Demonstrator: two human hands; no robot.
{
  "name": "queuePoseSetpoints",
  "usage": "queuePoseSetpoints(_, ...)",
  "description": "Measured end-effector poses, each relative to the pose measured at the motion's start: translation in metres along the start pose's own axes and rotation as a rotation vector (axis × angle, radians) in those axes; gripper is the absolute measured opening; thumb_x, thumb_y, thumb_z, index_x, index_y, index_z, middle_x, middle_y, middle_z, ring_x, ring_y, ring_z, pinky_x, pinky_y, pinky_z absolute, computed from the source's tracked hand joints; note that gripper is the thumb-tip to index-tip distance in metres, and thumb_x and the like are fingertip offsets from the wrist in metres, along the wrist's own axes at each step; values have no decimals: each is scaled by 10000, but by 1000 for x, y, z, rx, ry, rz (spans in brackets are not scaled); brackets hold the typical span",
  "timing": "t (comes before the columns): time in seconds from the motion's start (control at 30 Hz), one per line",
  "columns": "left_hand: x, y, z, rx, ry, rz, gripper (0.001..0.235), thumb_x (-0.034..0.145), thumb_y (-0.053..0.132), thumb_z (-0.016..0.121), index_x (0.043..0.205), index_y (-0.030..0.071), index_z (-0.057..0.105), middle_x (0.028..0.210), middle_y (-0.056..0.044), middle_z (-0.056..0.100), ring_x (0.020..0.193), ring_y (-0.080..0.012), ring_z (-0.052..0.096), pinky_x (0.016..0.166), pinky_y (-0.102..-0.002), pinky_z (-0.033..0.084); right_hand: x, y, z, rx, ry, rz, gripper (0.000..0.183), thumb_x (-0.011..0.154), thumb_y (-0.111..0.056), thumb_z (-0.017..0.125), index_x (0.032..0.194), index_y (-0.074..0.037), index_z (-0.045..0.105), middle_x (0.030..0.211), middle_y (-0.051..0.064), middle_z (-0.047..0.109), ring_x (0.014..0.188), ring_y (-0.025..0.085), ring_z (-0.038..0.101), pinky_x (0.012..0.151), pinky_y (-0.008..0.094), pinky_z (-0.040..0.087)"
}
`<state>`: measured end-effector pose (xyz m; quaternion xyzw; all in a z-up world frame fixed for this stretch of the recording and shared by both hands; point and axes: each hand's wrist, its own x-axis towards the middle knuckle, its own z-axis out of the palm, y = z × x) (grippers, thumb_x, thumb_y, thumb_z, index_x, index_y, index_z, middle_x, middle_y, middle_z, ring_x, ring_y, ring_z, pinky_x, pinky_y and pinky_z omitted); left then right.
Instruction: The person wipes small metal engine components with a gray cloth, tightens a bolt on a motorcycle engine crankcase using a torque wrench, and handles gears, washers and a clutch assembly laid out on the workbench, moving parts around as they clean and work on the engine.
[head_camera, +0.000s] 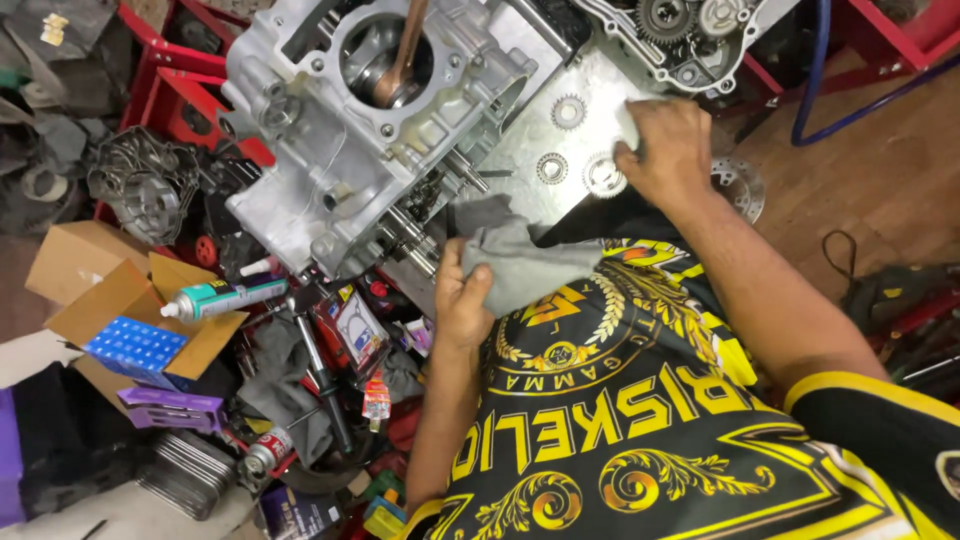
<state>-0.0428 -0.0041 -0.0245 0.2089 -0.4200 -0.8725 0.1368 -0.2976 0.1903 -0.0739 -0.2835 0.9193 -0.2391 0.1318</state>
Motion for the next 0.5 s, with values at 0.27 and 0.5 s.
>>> queuePoseSetpoints(0.27, 5, -22, 4, 163, 154, -46, 305, 955, 293, 729, 1146, 112, 575, 1061, -35, 652, 946, -123, 610, 838, -264, 505, -11, 24, 64, -188, 190, -378, 501, 983, -526, 702, 1297, -136, 674, 1259, 124, 612, 1163, 382, 543, 912, 516, 368)
queuePoseSetpoints(0.5, -21, -37, -30, -93, 209, -127, 331, 963, 309, 747, 1179, 124, 578, 1137, -96, 699, 1008, -214, 666, 884, -362, 555, -33, 24, 37, -252, -87, -423, 911, 779, -641, 753, 1518, -146, 557, 1414, 105, 619, 1270, 353, 526, 1029, 498, 329)
